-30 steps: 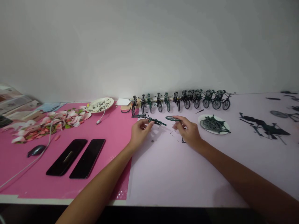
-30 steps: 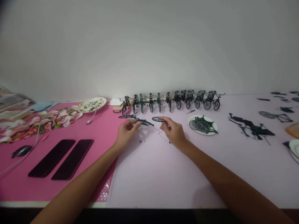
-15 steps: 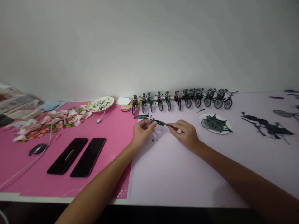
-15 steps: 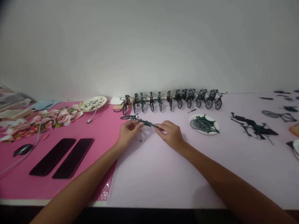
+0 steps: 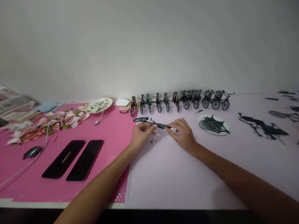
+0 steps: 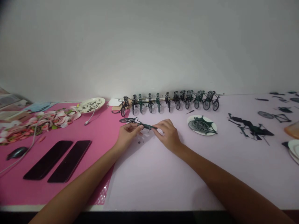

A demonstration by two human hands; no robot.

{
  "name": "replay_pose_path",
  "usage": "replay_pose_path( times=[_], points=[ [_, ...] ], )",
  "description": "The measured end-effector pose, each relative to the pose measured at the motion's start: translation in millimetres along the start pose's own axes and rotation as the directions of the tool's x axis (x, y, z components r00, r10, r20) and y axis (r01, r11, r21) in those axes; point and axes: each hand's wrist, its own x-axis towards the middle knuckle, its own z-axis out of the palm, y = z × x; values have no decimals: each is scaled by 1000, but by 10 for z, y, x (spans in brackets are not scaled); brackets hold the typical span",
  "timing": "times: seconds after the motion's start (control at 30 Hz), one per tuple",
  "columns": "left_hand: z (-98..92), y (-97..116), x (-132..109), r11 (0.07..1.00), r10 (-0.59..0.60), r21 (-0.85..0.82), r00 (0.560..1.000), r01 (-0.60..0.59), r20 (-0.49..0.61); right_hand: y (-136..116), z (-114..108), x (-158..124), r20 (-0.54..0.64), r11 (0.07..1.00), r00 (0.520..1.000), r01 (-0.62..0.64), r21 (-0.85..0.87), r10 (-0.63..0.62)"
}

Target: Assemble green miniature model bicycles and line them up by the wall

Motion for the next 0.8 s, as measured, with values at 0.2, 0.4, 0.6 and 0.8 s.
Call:
replay_pose_path(
  times=[0.2, 0.4, 0.6, 0.8],
  points=[
    [3, 7, -14, 999, -33, 11, 999, 33, 22, 6, -2, -1, -9, 1000, 1000, 26, -12, -27],
    [-2, 6, -5, 1000, -13, 6, 999, 13, 35, 14, -5, -1, -17, 998, 998, 66, -6, -66],
    [-16, 17, -4, 999, -13, 35, 999, 12, 33, 31, -2, -10, -2, 1000, 1000, 23, -17, -23],
    [-18, 12, 1, 999, -21, 51, 999, 19, 27, 37, 6, -23, 4, 1000, 1000, 15, -7, -15]
  ],
)
